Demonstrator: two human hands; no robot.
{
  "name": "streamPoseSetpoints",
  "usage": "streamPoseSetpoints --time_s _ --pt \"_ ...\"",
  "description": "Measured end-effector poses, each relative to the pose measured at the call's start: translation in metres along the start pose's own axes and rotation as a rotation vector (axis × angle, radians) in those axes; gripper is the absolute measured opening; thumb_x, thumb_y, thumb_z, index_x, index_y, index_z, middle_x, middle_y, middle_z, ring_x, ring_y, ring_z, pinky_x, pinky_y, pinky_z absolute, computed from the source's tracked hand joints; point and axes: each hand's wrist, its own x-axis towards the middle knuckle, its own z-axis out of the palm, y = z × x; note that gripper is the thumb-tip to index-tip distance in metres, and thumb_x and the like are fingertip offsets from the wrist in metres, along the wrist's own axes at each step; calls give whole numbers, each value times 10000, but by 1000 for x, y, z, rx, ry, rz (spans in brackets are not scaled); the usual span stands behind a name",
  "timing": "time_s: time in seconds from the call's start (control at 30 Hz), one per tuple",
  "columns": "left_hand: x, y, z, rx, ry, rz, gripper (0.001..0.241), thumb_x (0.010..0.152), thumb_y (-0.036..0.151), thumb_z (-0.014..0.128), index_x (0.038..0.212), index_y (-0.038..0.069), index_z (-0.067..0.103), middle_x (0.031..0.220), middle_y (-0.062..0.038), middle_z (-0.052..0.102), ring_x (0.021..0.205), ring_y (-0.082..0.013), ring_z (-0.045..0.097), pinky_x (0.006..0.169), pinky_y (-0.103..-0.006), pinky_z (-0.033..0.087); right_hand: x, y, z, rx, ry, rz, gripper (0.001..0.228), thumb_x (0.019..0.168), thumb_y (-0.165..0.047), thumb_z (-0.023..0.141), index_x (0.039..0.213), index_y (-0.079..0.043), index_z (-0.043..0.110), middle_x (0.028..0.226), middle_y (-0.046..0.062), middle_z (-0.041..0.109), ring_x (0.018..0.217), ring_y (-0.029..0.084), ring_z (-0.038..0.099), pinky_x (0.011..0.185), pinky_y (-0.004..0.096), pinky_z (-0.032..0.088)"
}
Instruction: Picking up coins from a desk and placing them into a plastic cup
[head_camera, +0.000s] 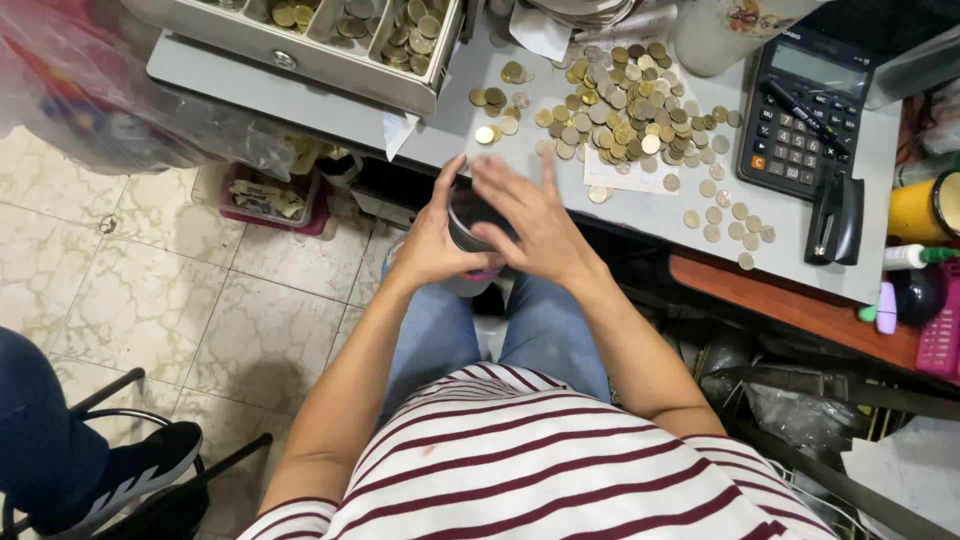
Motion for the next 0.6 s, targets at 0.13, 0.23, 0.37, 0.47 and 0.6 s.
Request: streamPoseSetpoints --time_s 0.13,0.23,0.37,0.47,0.6 --pt "2 -2 0 8 -8 -10 1329 575 322 973 1606 241 137 1407 -332 549 1268 -544 549 1083 -628 437 -5 5 -9 357 9 -32 417 974 -355 698 1318 -121 678 1387 82 656 1365 273 569 1259 524 76" --pt "-1 -3 2 -18 -2 6 1374 560 323 1005 1607 243 118 1350 -323 599 1261 -542 562 1077 -627 446 10 9 -15 215 123 -23 508 950 -369 767 1355 -87 645 1399 172 626 1369 356 547 1244 541 171" --pt "0 -2 0 -12 0 -16 1382 557 315 1004 1615 234 118 1362 -283 606 1248 -492 597 1071 -598 466 15 17 -17 -45 133 222 635 1010 -475 695 1453 -45 544 1442 183 566 1448 396 413 1196 649 41" --pt "3 -11 3 -3 3 -19 1411 537 332 1013 1618 238 112 1412 -298 556 1279 -503 562 1093 -602 447 24 5 -22 -99 130 235 603 1012 -492 681 1429 -69 571 1432 156 570 1439 378 425 1178 671 26" --pt "3 8 -4 2 2 31 1410 551 312 1005 1613 195 85 1561 -322 388 1369 -554 444 1146 -637 377 33 14 13 -49 13 62 591 1030 -460 643 1451 -56 546 1493 189 537 1424 363 473 1205 620 122"
